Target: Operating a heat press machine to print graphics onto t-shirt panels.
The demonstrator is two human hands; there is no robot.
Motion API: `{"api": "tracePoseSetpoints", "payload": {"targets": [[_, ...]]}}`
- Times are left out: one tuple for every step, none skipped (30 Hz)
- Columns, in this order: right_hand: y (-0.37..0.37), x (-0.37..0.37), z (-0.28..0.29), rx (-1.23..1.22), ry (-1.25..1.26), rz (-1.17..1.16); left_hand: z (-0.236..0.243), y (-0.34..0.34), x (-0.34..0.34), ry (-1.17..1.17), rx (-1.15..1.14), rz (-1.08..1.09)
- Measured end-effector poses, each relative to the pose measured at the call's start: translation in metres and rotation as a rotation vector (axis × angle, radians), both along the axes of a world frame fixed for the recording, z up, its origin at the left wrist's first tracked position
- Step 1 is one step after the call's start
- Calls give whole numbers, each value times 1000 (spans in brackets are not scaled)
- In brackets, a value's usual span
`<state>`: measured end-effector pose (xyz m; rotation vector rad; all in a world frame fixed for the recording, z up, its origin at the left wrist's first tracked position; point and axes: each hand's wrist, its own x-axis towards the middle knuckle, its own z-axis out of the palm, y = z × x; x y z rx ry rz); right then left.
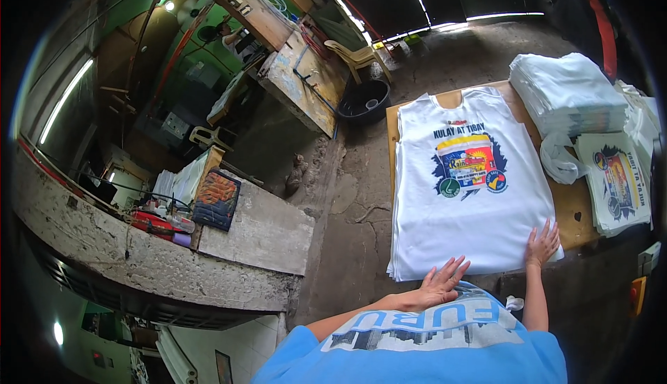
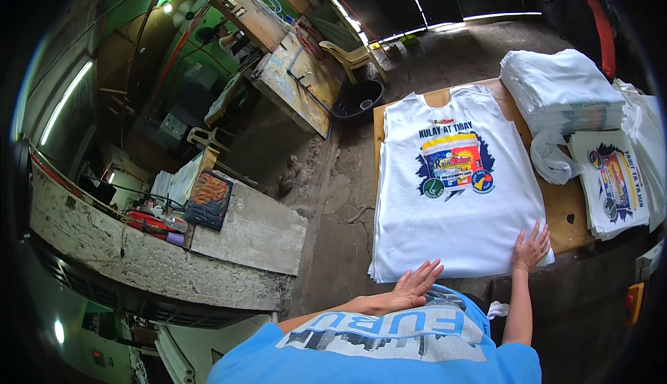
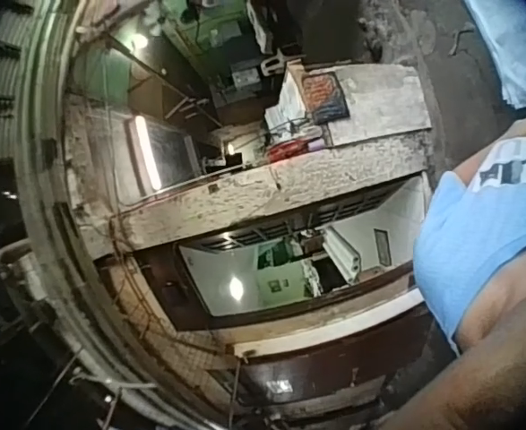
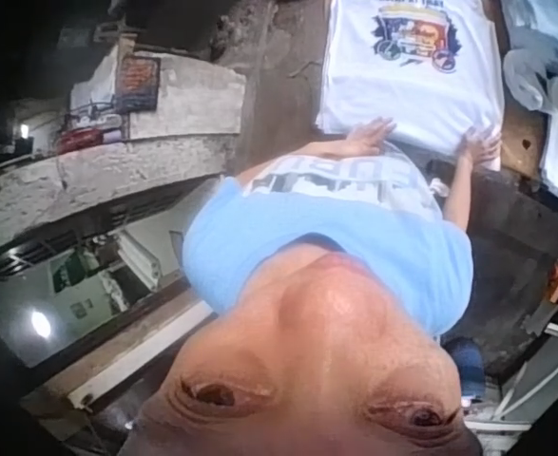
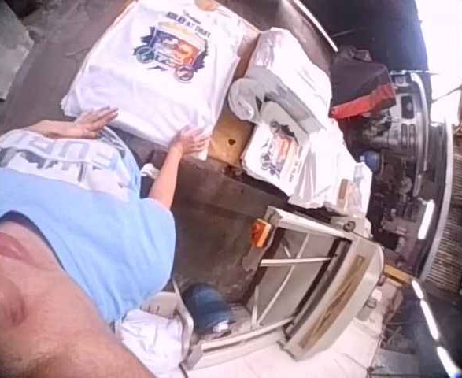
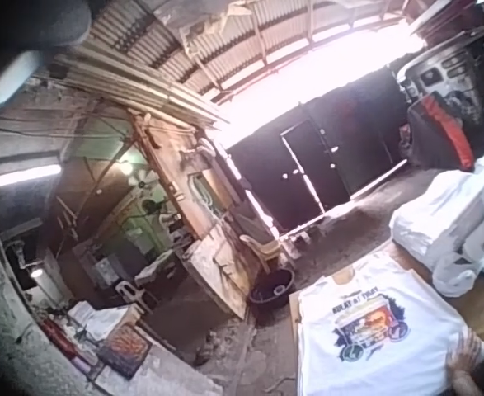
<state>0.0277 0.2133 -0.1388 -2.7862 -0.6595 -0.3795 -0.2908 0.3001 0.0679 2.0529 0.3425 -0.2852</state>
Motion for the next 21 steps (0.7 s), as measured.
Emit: {"api": "tracePoseSetpoints", "payload": {"targets": [[1, 0, 0, -7, -1, -8, 1, 1, 2, 40, 13, 10], [1, 0, 1, -10, 3, -14, 1, 1, 4, 81, 27, 19], [0, -1, 3, -14, 14, -10, -5, 0, 3, 68, 37, 32], [0, -2, 5, -16, 25, -9, -10, -1, 3, 71, 38, 24], [1, -3, 6, -15, 28, -17, -14, -3, 4, 50, 45, 79], [1, -3, 7, -5, 38, -12, -16, -3, 4, 29, 52, 133], [1, -3, 7, 4, 48, -10, -18, 0, 4, 31, 53, 121], [0, -2, 8, 5, 51, -22, -19, 4, 5, -117, -71, 62], [1, -1, 8, 14, 48, -18, -20, 8, 6, -264, -197, 3], [1, -1, 8, 21, 48, -14, -14, 8, 8, -259, -198, -8], [-1, -2, 8, 22, 51, -25, -7, 7, 12, -338, -140, 29], [-2, -3, 9, 14, 59, -23, -1, 5, 15, -418, -83, 66], [-1, -3, 11, 13, 65, -14, 0, 4, 18, -501, -83, 113], [-1, -3, 11, 18, 67, -17, 0, 4, 19, -500, -78, 109], [-1, -4, 11, 23, 63, -14, -1, 5, 21, -462, -73, 103], [-1, -3, 9, 29, 57, -10, 2, 5, 24, -424, -68, 98], [-1, -2, 8, 33, 56, -8, 11, -4, 34, -581, -22, 240], [0, -2, 6, 32, 48, -12, 9, -2, 34, -583, -16, 242], [0, -2, 5, 30, 40, -15, 9, -1, 32, -538, 77, 275], [0, -3, 5, 33, 39, -6, 9, 0, 31, -492, 171, 309], [0, -3, 6, 30, 38, -9, 10, -4, 33, -590, 192, 380]]}}
